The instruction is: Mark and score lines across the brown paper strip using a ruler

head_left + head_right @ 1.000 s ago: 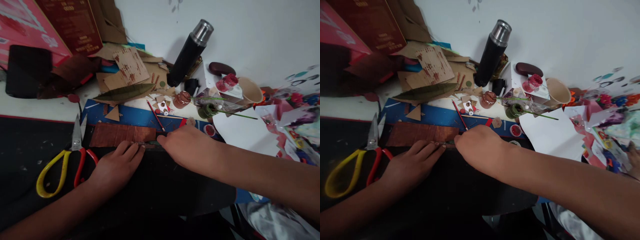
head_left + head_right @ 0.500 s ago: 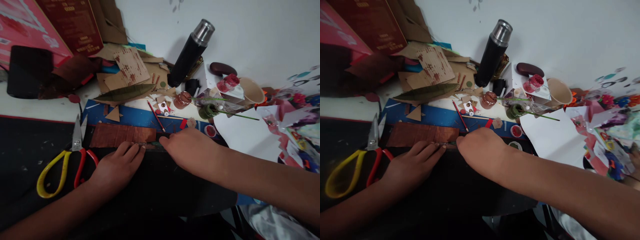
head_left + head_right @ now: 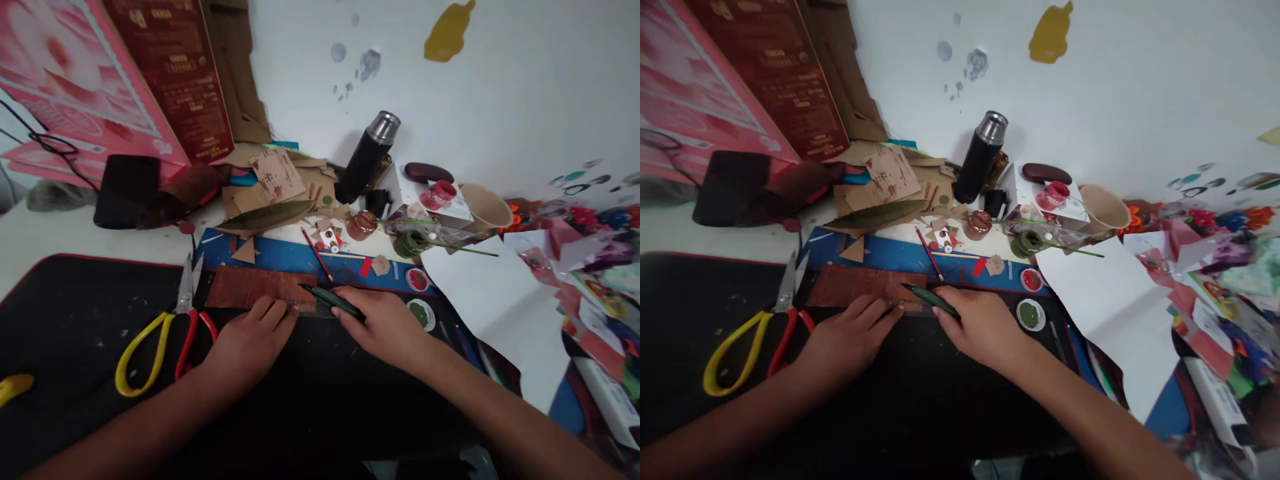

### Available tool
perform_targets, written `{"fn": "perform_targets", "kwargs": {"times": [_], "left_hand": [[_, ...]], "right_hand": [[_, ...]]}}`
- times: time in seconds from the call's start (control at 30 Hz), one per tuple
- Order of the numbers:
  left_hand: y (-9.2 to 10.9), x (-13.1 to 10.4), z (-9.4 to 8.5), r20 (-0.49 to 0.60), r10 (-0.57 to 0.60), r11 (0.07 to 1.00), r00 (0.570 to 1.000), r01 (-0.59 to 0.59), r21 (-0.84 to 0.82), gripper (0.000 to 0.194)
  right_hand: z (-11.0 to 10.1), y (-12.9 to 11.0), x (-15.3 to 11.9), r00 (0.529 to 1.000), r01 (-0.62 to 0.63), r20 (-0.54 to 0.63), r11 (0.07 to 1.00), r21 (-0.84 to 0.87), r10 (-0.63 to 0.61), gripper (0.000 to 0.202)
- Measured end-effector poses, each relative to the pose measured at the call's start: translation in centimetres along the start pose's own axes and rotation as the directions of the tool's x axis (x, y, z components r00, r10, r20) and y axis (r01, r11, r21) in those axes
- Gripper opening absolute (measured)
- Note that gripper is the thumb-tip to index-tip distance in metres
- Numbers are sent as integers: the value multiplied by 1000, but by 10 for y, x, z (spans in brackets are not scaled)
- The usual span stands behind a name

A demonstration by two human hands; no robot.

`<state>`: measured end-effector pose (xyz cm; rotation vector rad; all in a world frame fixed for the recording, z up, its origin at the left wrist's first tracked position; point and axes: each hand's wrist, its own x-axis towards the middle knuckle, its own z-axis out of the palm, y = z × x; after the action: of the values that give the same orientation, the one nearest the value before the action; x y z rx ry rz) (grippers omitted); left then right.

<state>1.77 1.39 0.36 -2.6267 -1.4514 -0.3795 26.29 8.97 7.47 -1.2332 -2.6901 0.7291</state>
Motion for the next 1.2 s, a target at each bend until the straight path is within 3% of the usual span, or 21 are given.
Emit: {"fn": "perform_targets", "kwargs": {"times": [0.1, 0.2, 0.33, 0.6, 1.0, 1.2], "left_hand": [[1, 0, 0, -13, 10, 1000, 1000, -10, 19, 34], [2, 0, -1, 8, 26, 999, 1000, -27, 29, 33], [3, -1, -2, 33, 29, 999, 999, -30, 32, 33], [-2, 1, -6, 81, 34, 999, 996, -33, -18, 35], [-19, 2, -7, 4, -79, 980, 997, 78, -184, 25], [-21, 0, -8, 1, -100, 980, 995, 99, -172, 25]], "right_hand": [[21, 9, 0, 981, -93, -150, 976, 197, 124, 24], [44, 18, -1, 937, -161, -224, 900, 404, 269, 24], [64, 26, -6, 880, -138, -271, 756, 640, 390, 27], [63, 26, -10, 886, -160, -271, 797, 583, 376, 30], [61, 22, -12, 882, -173, -282, 815, 552, 378, 33], [63, 25, -12, 886, -178, -275, 820, 543, 374, 35]]}}
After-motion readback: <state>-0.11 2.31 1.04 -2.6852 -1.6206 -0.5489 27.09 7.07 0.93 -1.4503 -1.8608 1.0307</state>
